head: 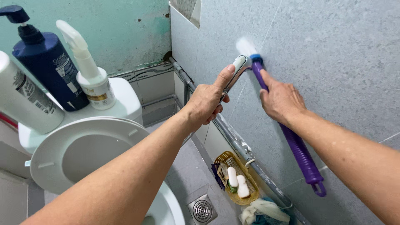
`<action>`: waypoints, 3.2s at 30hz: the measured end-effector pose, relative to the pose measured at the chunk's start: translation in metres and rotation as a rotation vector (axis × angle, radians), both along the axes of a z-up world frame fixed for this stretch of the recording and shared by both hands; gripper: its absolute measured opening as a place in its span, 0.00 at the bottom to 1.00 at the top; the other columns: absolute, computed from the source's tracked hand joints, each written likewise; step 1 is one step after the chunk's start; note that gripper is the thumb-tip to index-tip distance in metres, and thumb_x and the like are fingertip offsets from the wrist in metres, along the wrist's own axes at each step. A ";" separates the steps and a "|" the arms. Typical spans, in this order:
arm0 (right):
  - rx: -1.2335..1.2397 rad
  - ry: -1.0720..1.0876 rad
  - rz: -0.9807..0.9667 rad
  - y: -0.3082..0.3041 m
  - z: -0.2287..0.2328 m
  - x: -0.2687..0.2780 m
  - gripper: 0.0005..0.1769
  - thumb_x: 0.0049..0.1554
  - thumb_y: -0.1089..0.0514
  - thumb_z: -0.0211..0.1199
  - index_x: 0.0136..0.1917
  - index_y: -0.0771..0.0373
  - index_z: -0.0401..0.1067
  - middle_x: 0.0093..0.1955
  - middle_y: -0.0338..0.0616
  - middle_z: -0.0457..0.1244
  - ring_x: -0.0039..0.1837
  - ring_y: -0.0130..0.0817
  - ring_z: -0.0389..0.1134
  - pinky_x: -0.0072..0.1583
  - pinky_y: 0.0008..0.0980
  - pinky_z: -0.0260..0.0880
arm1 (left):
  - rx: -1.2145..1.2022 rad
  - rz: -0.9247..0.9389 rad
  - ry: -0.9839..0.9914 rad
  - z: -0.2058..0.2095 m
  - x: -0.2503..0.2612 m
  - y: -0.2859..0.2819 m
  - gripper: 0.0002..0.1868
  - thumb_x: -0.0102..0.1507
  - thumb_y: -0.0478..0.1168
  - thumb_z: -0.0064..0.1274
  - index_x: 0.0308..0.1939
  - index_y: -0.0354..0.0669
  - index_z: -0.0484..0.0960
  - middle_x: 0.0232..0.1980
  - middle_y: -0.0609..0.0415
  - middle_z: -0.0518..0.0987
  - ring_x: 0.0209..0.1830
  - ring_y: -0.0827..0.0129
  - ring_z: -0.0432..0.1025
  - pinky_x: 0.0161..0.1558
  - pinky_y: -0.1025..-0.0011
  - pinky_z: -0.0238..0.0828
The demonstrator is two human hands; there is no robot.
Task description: The person scrubs a tiled wall in a bathroom using a long-handled brush while simultaneously rinsing the area with a handheld shower head. The person holds the shower head in one hand and the brush in the other, working on a small section of the wall.
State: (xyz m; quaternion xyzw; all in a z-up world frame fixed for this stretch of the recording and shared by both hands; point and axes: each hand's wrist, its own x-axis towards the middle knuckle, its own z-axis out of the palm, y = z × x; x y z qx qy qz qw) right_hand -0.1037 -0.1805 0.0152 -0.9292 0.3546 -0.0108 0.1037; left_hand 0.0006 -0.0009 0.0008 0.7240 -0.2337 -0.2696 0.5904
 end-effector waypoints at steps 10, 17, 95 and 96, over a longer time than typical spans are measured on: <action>0.007 0.009 -0.008 0.007 0.000 -0.004 0.36 0.64 0.53 0.50 0.82 0.36 0.47 0.43 0.51 0.67 0.43 0.45 0.72 0.47 0.48 0.77 | -0.031 -0.017 -0.030 0.000 0.002 0.001 0.47 0.49 0.85 0.35 0.29 0.43 0.81 0.15 0.64 0.64 0.11 0.79 0.60 0.11 0.75 0.52; -0.035 0.025 0.044 0.010 0.011 -0.006 0.36 0.62 0.52 0.54 0.81 0.36 0.50 0.44 0.51 0.68 0.46 0.46 0.71 0.54 0.50 0.72 | -0.033 -0.003 -0.033 0.008 0.010 -0.003 0.47 0.49 0.85 0.35 0.29 0.43 0.80 0.15 0.64 0.63 0.10 0.78 0.58 0.11 0.74 0.49; -0.216 0.098 0.259 -0.015 0.046 0.076 0.33 0.61 0.53 0.51 0.79 0.44 0.58 0.49 0.58 0.69 0.49 0.52 0.72 0.56 0.49 0.72 | 0.015 0.108 0.082 0.008 0.079 -0.006 0.46 0.52 0.84 0.36 0.31 0.42 0.79 0.17 0.64 0.63 0.12 0.77 0.57 0.15 0.71 0.51; -0.221 0.177 0.288 -0.014 0.046 0.080 0.32 0.60 0.54 0.51 0.77 0.43 0.61 0.50 0.57 0.69 0.51 0.52 0.72 0.56 0.49 0.73 | 0.018 0.103 0.107 0.011 0.083 -0.008 0.46 0.51 0.84 0.36 0.31 0.42 0.79 0.17 0.64 0.63 0.12 0.77 0.57 0.15 0.71 0.51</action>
